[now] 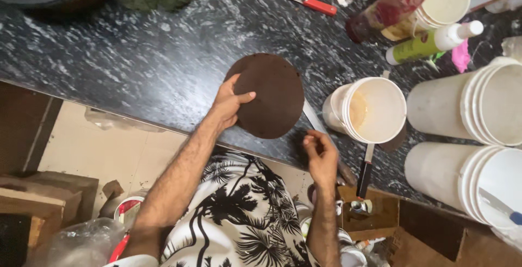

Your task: The person mixes a beige liquid in a bucket, then pours it onto several dark circular pads on a countertop. They spread the liquid over each pad with their hand and repeat the process across multiple pads.

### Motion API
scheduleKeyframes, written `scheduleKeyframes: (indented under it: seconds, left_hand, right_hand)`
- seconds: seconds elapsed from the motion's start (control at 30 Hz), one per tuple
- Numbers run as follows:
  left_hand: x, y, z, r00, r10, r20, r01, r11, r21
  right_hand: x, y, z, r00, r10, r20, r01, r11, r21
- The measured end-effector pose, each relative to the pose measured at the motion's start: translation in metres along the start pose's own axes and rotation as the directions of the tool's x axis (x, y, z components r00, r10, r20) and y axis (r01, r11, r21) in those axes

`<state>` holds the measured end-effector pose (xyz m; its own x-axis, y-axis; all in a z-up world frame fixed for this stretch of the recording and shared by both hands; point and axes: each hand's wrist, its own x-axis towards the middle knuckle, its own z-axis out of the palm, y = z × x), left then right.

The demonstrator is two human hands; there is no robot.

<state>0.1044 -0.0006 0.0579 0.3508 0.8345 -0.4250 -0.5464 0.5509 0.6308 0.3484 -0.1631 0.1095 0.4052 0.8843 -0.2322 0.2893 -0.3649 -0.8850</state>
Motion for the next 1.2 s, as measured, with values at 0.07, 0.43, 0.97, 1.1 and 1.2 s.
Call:
scheduleKeyframes:
  seconds: [0.07, 0.43, 0.97, 1.1, 1.2]
  left_hand:
    - [0.007, 0.004, -0.014, 0.998, -0.030, 0.056, 0.034, 0.997, -0.072]
    - [0.160, 0.099, -0.097, 0.976, 0.098, 0.194, -0.052, 0.972, -0.229]
    - [-0.008, -0.013, -0.033, 0.863, 0.468, 0.189, -0.311, 0.198, 0.930]
    - [-0.018, 0.005, 0.006, 0.869, 0.473, -0.143, -0.073, 0.409, 0.910]
    - [-0.004, 0.020, 0.006, 0.938, 0.240, -0.250, 0.065, 0.588, 0.806]
  right_hand:
    - [0.003, 0.011, 0.010, 0.996, 0.059, 0.069, -0.062, 0.997, 0.034]
    - [0.009, 0.002, 0.051, 0.974, 0.218, 0.070, -0.219, 0.976, 0.005]
    - [0.063, 0.046, 0.079, 0.958, 0.283, -0.042, -0.257, 0.915, 0.313]
    - [0.081, 0.060, 0.062, 0.914, 0.396, 0.091, -0.390, 0.788, 0.476]
    - [0.091, 0.067, 0.055, 0.905, 0.381, 0.188, -0.421, 0.742, 0.522]
